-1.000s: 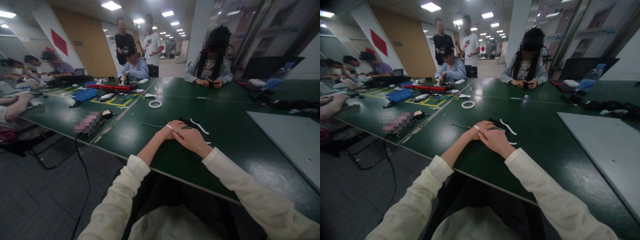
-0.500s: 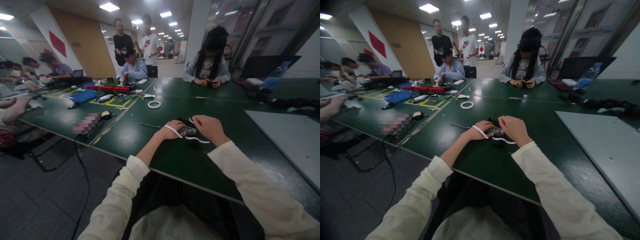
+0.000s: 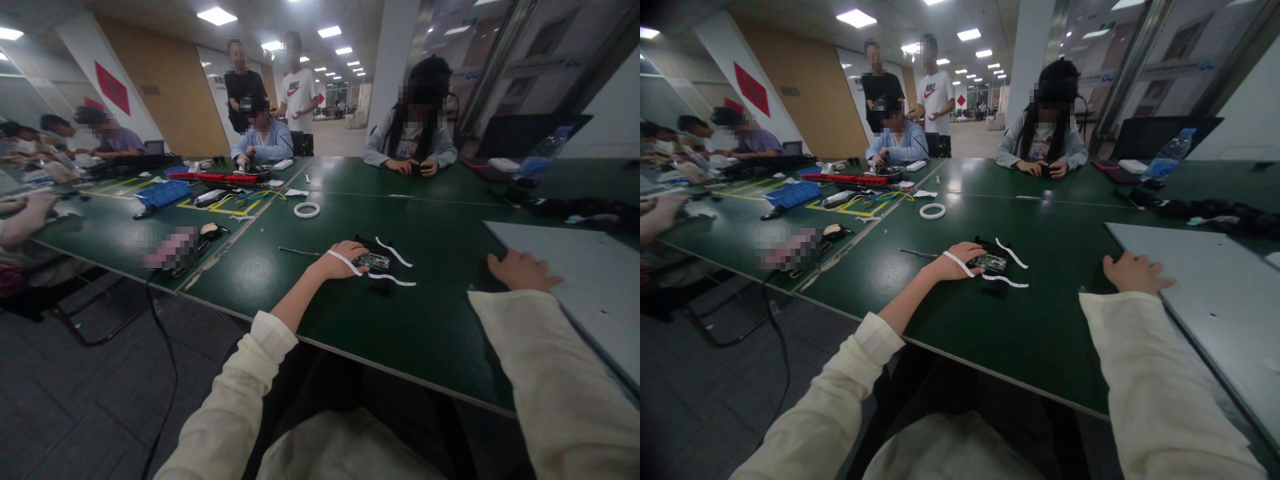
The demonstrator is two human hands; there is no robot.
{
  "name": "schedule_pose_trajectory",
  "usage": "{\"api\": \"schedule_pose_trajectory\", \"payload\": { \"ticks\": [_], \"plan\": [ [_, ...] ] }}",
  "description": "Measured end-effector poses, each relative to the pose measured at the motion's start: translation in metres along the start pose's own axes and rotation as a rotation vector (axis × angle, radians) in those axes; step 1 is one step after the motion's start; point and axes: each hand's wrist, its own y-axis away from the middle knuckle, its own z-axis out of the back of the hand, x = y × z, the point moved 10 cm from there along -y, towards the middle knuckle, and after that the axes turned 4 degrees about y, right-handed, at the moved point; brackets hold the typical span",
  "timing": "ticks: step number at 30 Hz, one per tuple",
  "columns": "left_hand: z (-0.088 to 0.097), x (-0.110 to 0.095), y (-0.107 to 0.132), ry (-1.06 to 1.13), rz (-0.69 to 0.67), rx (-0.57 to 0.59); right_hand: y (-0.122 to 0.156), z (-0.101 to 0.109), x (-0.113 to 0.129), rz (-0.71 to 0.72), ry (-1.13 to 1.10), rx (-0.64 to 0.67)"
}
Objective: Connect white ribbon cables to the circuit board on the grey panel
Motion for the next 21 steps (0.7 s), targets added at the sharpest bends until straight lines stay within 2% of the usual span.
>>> {"api": "schedule_pose_trajectory", "payload": {
  "ticks": [4, 8, 13, 16, 21],
  "plan": [
    [0.000, -0.001, -0.001, -0.003, -0.007, -0.005, -0.005, -0.009, 0.005, 0.050, 0.014, 0.030],
    [-0.001, -0.002, -0.001, -0.017, -0.015, 0.005, -0.006, -0.006, 0.008, 0.065, 0.090, -0.037],
    [0.001, -0.002, -0.001, -0.027, -0.015, -0.018, -0.008, -0.007, 0.020, 0.160, 0.148, 0.003],
    [0.002, -0.003, 0.000, -0.024, -0.021, -0.021, -0.007, -0.002, 0.027, 0.207, 0.146, -0.028],
    [0.002, -0.003, 0.001, -0.014, -0.020, -0.024, -0.007, 0.006, 0.024, 0.133, 0.070, -0.040]
  ]
}}
